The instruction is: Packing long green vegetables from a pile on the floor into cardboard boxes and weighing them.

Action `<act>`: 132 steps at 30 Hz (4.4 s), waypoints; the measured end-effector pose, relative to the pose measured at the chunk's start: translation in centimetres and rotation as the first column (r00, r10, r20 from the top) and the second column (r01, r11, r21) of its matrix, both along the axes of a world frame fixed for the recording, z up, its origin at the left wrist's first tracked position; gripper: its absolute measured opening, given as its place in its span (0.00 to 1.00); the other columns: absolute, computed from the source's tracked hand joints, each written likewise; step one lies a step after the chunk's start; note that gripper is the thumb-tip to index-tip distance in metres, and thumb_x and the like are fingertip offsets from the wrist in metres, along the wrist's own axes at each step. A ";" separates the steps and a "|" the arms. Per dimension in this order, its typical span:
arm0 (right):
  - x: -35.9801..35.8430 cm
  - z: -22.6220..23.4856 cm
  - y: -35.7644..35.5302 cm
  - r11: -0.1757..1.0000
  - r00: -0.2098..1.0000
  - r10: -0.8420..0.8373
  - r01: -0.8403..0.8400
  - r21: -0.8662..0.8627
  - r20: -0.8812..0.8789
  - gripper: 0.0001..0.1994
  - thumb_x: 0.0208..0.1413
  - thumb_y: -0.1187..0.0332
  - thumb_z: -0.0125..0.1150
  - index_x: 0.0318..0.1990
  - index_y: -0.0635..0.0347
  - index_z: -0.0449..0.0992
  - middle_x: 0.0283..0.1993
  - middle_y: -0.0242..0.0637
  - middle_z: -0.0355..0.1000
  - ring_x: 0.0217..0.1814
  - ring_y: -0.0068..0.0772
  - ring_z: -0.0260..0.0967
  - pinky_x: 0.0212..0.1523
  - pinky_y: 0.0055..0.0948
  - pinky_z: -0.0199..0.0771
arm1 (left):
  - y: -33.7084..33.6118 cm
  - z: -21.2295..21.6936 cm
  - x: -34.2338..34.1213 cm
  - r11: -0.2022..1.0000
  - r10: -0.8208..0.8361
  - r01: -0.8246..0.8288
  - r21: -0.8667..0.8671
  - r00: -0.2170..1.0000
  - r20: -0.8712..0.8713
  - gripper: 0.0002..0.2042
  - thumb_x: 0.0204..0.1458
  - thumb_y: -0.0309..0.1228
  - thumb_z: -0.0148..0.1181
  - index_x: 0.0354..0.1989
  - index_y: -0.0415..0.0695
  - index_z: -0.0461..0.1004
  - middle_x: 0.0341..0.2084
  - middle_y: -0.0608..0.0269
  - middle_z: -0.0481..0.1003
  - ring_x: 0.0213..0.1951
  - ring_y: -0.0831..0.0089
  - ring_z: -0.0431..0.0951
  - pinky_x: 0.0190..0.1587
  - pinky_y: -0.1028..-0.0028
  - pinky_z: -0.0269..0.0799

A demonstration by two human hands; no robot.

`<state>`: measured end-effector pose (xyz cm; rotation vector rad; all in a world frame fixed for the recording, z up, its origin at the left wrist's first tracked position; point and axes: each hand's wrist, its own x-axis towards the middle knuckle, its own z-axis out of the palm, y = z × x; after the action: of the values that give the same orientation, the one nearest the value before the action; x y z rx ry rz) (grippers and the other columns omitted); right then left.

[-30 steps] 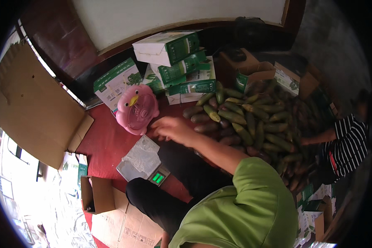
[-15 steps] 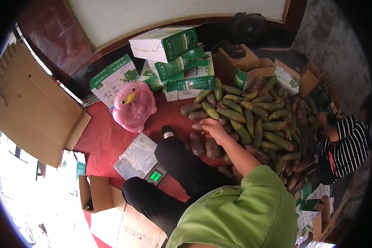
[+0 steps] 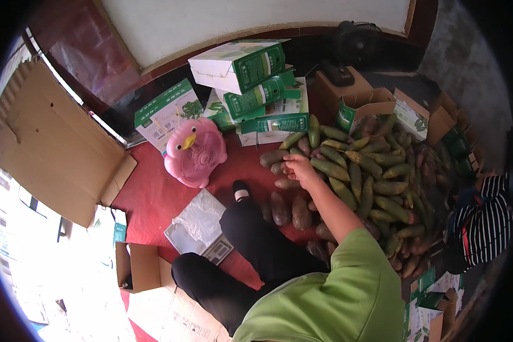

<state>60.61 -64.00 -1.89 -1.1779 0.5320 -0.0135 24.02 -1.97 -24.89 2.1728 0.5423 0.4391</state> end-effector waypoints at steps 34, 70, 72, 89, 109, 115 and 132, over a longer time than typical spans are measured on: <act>32.8 9.7 -15.9 0.922 0.883 -0.342 0.381 -0.066 0.322 0.35 0.45 0.79 0.50 0.64 0.49 0.49 0.51 0.33 0.67 0.36 0.29 0.69 0.35 0.35 0.65 | -19.8 26.7 38.7 0.838 -0.521 0.544 0.049 0.822 -0.229 0.08 0.46 0.21 0.55 0.36 0.37 0.76 0.30 0.54 0.76 0.31 0.65 0.77 0.33 0.73 0.73; 9.5 33.4 1.1 0.858 0.639 0.187 0.264 -0.441 0.746 0.46 0.37 0.83 0.51 0.67 0.66 0.33 0.33 0.37 0.67 0.34 0.25 0.64 0.44 0.22 0.63 | -16.4 31.5 33.4 0.856 -0.510 0.500 0.127 0.858 0.057 0.09 0.47 0.21 0.55 0.38 0.38 0.76 0.28 0.54 0.74 0.30 0.65 0.77 0.33 0.72 0.71; 8.7 33.5 3.6 0.877 0.631 0.237 0.188 -0.442 0.739 0.46 0.38 0.84 0.50 0.67 0.65 0.34 0.33 0.35 0.66 0.33 0.23 0.63 0.41 0.19 0.63 | -15.7 31.6 33.4 0.882 -0.466 0.459 0.104 0.882 0.063 0.10 0.47 0.21 0.55 0.39 0.39 0.76 0.29 0.55 0.74 0.31 0.66 0.77 0.33 0.73 0.71; 8.5 22.7 23.6 0.499 0.259 0.865 -0.340 -0.797 0.430 0.45 0.36 0.86 0.49 0.68 0.50 0.45 0.34 0.29 0.64 0.30 0.19 0.55 0.37 0.17 0.59 | -7.4 36.3 34.5 0.915 0.020 -0.147 0.377 0.947 0.320 0.44 0.33 0.22 0.69 0.63 0.48 0.53 0.57 0.51 0.60 0.61 0.53 0.57 0.58 0.61 0.58; 12.2 -1.4 19.1 0.644 0.712 0.694 -0.547 -0.535 0.108 0.33 0.50 0.79 0.55 0.65 0.58 0.50 0.40 0.41 0.73 0.41 0.28 0.70 0.44 0.27 0.69 | -14.2 31.1 33.8 0.505 -0.404 0.301 0.809 0.911 -0.087 0.02 0.38 0.29 0.55 0.22 0.49 0.72 0.25 0.69 0.64 0.31 0.70 0.69 0.29 0.70 0.70; 11.7 1.5 19.2 0.570 0.784 0.616 -0.374 -0.732 0.079 0.28 0.49 0.64 0.60 0.58 0.59 0.60 0.42 0.44 0.71 0.43 0.37 0.70 0.46 0.33 0.69 | -15.1 31.2 32.2 0.454 -0.382 0.433 0.779 0.884 -0.269 0.05 0.42 0.28 0.55 0.28 0.48 0.76 0.27 0.65 0.66 0.34 0.69 0.71 0.32 0.69 0.69; 11.5 5.1 21.5 0.181 0.604 0.788 -0.036 -0.983 0.123 0.18 0.45 0.73 0.52 0.48 0.54 0.71 0.48 0.44 0.67 0.48 0.45 0.68 0.47 0.41 0.70 | -16.4 30.7 31.5 0.562 -0.309 0.479 0.674 0.878 -0.366 0.14 0.45 0.25 0.53 0.41 0.55 0.75 0.35 0.66 0.70 0.40 0.64 0.72 0.36 0.66 0.72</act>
<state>72.14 -42.53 3.16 -2.3695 -0.6794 -0.2348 55.48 -18.35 5.78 3.0798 -0.1024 0.1823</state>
